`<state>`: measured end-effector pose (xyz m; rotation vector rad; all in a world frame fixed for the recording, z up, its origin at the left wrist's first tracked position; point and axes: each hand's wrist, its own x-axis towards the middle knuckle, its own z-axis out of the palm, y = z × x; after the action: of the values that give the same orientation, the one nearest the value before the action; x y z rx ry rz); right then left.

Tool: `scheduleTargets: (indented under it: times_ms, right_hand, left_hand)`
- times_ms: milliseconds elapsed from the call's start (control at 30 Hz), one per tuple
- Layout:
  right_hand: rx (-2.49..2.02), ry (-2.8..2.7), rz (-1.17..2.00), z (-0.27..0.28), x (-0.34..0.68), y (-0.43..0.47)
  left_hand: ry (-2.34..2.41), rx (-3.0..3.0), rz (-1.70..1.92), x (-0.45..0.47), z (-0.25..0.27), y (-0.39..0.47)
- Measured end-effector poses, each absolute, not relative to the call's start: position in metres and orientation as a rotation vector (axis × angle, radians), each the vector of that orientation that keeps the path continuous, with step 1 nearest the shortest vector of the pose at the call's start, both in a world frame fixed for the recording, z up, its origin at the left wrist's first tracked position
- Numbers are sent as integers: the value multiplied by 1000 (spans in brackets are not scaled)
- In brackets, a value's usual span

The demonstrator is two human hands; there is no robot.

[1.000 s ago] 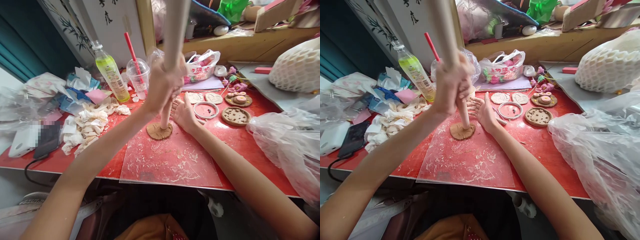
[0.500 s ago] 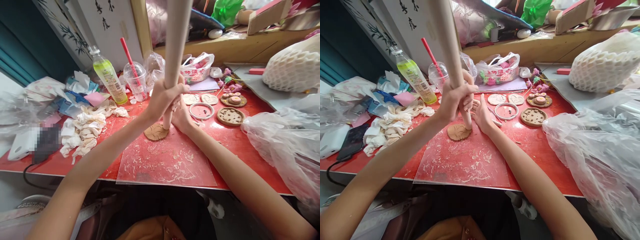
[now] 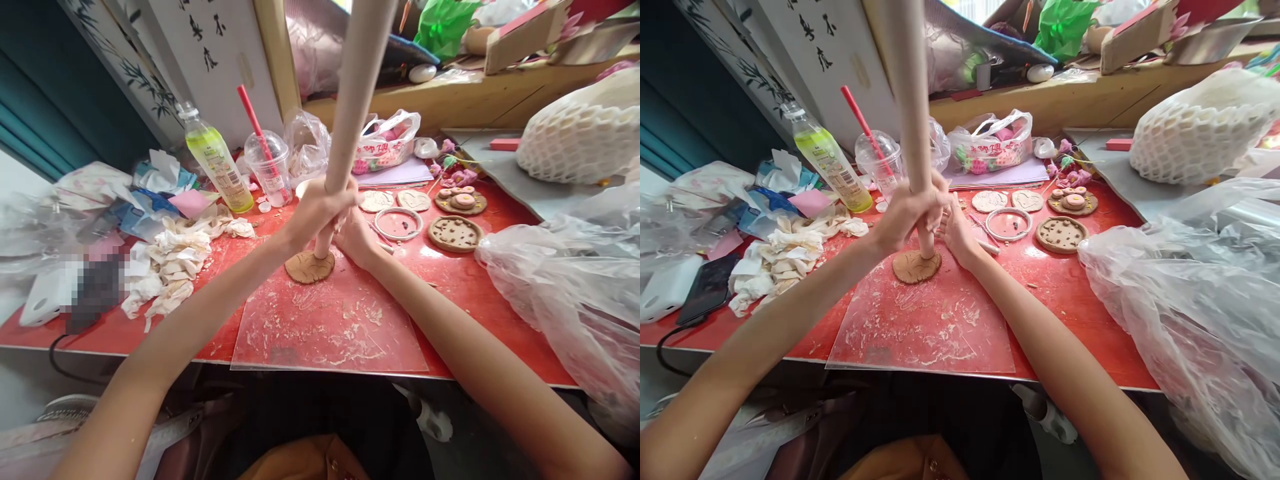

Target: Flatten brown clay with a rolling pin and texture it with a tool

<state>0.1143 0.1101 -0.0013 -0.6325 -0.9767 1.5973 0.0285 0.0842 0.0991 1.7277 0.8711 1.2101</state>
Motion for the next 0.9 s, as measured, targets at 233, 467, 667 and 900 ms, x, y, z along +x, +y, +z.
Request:
scheduleTargets:
  times_ms: [233, 467, 667, 900]
  right_hand:
    - [-647, -1003, 1676, -5, 113, 115]
    - [-595, -1004, 1655, -7, 112, 115]
    - [-671, -1031, 1643, -7, 113, 115]
    - [-665, -1035, 1659, -11, 113, 118]
  left_hand:
    - [371, 1706, 1299, 27, 154, 93]
    - [365, 1678, 1391, 22, 133, 87]
    - [626, 1653, 1111, 5, 95, 94]
    - [253, 1721, 1489, 12, 175, 86]
